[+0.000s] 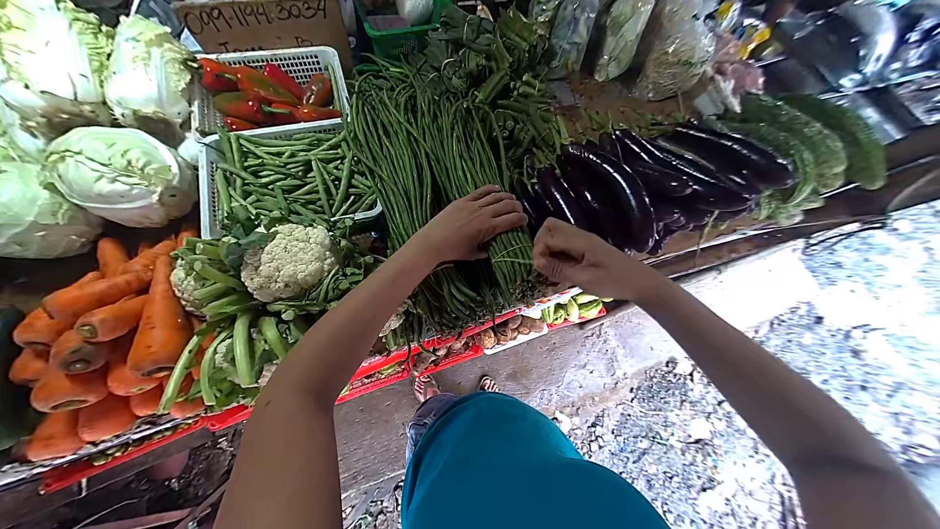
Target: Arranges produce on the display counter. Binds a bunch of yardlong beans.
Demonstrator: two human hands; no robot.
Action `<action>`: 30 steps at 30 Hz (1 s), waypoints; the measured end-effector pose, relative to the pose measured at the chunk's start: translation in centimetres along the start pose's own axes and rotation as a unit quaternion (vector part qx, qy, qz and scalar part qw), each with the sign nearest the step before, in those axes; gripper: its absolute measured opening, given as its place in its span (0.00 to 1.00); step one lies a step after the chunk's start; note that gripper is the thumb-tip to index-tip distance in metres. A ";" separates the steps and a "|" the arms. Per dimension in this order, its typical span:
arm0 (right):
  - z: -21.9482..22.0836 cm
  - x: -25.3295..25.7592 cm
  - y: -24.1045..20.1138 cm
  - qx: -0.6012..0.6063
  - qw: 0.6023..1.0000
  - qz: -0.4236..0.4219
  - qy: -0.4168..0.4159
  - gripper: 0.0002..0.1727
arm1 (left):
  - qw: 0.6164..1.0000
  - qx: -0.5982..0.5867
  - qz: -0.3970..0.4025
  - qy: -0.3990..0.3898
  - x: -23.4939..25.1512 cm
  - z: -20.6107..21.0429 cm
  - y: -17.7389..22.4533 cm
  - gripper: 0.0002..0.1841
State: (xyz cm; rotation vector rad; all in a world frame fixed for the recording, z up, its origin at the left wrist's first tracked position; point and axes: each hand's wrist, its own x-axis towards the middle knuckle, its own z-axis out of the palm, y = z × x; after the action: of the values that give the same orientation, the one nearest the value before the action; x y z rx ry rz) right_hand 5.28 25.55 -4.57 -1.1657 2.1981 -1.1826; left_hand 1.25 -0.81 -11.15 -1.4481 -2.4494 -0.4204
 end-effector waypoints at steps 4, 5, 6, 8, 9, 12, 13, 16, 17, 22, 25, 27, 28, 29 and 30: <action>2.0 -2.8 0.0 0.020 0.995 -0.050 0.084 0.09 | 1.000 -0.013 0.008 0.008 0.3 0.1 -0.3 0.42; 2.5 -3.5 0.2 0.049 0.992 -0.046 0.104 0.08 | 1.000 -0.010 0.005 0.012 0.3 0.0 -0.2 0.41; 3.0 -4.1 0.3 0.057 0.990 -0.048 0.120 0.08 | 1.000 -0.003 0.000 0.009 0.4 0.0 -0.1 0.40; 4.3 -5.0 0.6 0.020 0.990 -0.060 0.125 0.08 | 1.000 0.006 -0.008 -0.013 0.5 0.0 0.1 0.41; 5.2 -5.5 0.7 0.002 0.992 -0.063 0.112 0.08 | 1.000 0.006 -0.009 -0.023 0.6 0.0 0.2 0.42; 7.6 -7.1 2.0 -0.098 0.989 -0.055 0.096 0.09 | 0.998 0.018 -0.022 -0.052 0.9 -0.3 0.3 0.41; 8.2 -7.8 2.6 -0.117 0.986 -0.036 0.112 0.10 | 0.998 0.024 -0.022 -0.061 0.9 -0.3 0.4 0.41; 9.0 -10.3 1.6 0.000 0.988 -0.036 0.150 0.15 | 0.996 0.042 -0.022 -0.070 1.2 -0.3 0.5 0.40; 9.2 -11.2 0.7 0.051 0.986 -0.052 0.151 0.16 | 0.996 0.043 -0.022 -0.073 1.4 -0.4 0.4 0.41; 10.8 -15.2 1.1 -0.024 0.967 0.033 0.252 0.12 | 0.980 0.059 -0.027 -0.187 3.0 -1.5 1.5 0.46; 11.7 -17.4 2.4 -0.016 0.945 0.052 0.323 0.12 | 0.936 0.134 -0.036 -0.324 5.5 -4.4 3.2 0.40; 12.7 -18.7 3.0 0.039 0.926 0.057 0.370 0.13 | 0.918 0.162 -0.051 -0.357 5.8 -4.7 3.8 0.40; 13.2 -19.3 3.3 0.094 0.915 0.060 0.388 0.13 | 0.911 0.158 -0.073 -0.375 5.6 -4.4 4.2 0.43; 13.7 -19.8 3.4 0.179 0.895 0.062 0.403 0.11 | 0.901 0.141 -0.098 -0.398 5.5 -3.9 4.5 0.49; 14.1 -20.3 3.5 0.291 0.856 0.060 0.424 0.11 | 0.890 0.106 -0.131 -0.423 5.4 -3.7 4.7 0.55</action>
State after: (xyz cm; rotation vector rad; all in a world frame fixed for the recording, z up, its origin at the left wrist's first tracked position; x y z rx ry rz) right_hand 24.51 36.04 -16.48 -0.2362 2.0828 -2.3968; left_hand 3.12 4.30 -5.26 -1.3840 -3.2261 0.5612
